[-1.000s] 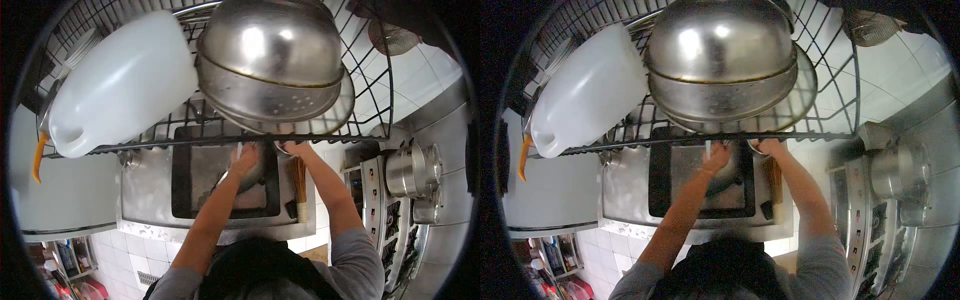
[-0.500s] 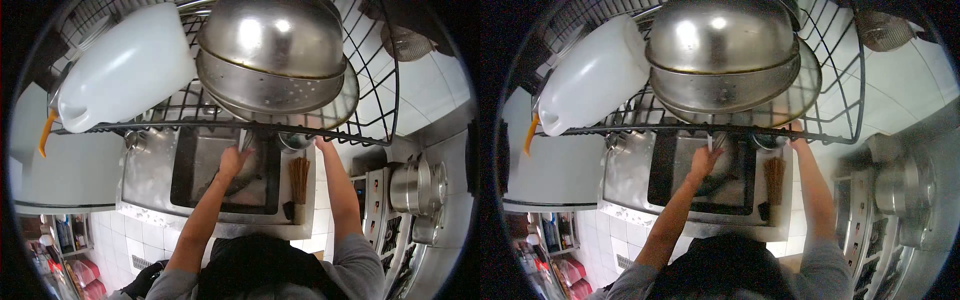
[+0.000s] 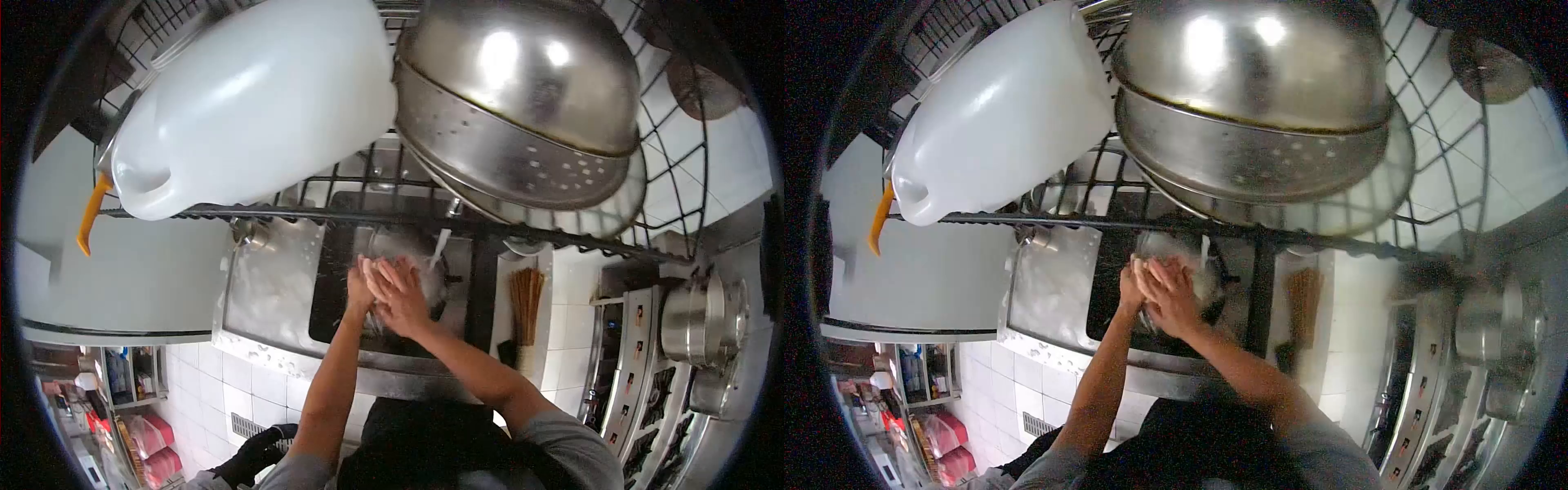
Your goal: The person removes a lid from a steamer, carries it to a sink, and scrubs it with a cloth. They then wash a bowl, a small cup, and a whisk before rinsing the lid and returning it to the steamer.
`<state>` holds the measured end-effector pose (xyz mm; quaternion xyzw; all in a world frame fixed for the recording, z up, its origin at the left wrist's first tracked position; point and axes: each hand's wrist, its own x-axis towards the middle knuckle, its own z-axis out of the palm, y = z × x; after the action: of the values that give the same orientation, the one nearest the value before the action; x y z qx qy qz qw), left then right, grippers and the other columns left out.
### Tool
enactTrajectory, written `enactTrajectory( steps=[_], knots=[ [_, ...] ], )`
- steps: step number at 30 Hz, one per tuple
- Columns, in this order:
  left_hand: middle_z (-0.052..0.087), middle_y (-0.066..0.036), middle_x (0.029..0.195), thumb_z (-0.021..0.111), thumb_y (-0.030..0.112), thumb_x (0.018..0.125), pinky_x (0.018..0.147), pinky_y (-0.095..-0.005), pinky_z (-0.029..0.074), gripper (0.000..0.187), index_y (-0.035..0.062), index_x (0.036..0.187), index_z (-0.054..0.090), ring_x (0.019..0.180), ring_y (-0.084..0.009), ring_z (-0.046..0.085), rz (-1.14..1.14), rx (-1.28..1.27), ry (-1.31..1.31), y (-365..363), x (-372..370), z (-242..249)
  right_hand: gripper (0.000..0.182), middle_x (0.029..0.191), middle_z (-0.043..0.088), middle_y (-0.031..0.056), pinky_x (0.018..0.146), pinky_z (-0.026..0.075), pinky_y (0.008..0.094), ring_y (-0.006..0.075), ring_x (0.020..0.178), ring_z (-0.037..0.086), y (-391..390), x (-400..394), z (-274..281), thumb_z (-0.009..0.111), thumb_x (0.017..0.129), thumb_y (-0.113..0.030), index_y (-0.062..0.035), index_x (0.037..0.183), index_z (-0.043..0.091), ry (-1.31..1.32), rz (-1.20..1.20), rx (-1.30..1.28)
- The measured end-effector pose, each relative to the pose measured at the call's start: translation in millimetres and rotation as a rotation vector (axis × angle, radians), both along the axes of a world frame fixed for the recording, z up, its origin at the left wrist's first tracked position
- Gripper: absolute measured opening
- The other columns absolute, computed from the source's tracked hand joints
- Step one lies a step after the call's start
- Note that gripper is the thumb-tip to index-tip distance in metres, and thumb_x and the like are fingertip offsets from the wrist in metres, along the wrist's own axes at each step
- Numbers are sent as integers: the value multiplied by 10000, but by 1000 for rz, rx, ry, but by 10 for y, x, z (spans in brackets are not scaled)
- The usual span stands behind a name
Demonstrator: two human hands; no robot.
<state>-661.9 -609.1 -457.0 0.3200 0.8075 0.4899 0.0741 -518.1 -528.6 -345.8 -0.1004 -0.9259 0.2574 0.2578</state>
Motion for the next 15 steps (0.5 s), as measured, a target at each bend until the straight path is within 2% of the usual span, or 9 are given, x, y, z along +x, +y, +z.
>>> enactTrajectory(
  steps=[2,5,7,9,11,12,13,14,15],
  knots=[
    [631,-305,854,354,374,1046,745,-494,448,540,-95,985,615,811,-476,597,-26,6,-131,-21,40,452,503,1351,505,163,1044,332,585,410,1256,453,302,-214,1,669,798,-231,-117,1283,595,60,18,122],
    [615,-311,835,322,369,1054,753,-508,439,560,-101,934,603,812,-499,584,1,-177,-297,-72,126,759,401,1212,563,175,981,392,552,404,1146,524,1034,-792,-193,648,820,-241,-79,1185,617,-128,55,-214],
    [609,-325,847,325,360,1053,764,-516,437,552,-99,909,594,826,-517,573,-19,-142,-264,-33,178,749,345,1119,601,183,939,432,530,400,1072,571,1135,-833,-434,634,834,-247,-54,1120,632,-268,-89,-430],
    [605,-334,867,350,337,1043,772,-523,439,509,-87,908,598,844,-526,571,-17,-216,-306,48,227,831,306,1026,639,191,897,472,509,396,998,618,699,-628,-334,620,848,-253,-29,1056,646,-45,-235,-20],
    [604,-339,861,377,306,1030,769,-532,440,457,-69,905,606,846,-534,572,-109,-1,-149,-3,262,702,289,969,657,206,853,512,479,384,961,650,468,-464,120,646,830,-246,-2,985,663,142,-201,227],
    [607,-336,871,385,296,1024,773,-537,438,436,-63,913,606,855,-535,569,-140,-165,-296,-48,286,869,286,958,656,217,829,531,461,374,960,657,424,-392,449,680,806,-237,11,948,673,192,-144,304],
    [610,-333,881,393,285,1019,777,-542,437,415,-57,921,606,864,-536,567,-168,-328,-433,-70,259,960,281,962,654,201,838,522,460,360,951,656,589,-532,658,696,793,-232,-10,962,667,-178,-23,158],
    [612,-323,896,391,289,1026,783,-542,435,416,-60,942,601,877,-526,567,-114,-228,-265,-126,253,637,283,965,651,185,847,512,459,346,943,654,749,-657,755,712,780,-227,-31,977,661,-547,106,5],
    [612,-323,896,391,289,1026,783,-542,435,416,-60,942,601,877,-526,567,-105,-232,-261,-135,239,628,283,965,651,185,847,512,459,346,943,654,988,-750,478,712,780,-227,-31,977,661,-542,115,2]
  ],
)
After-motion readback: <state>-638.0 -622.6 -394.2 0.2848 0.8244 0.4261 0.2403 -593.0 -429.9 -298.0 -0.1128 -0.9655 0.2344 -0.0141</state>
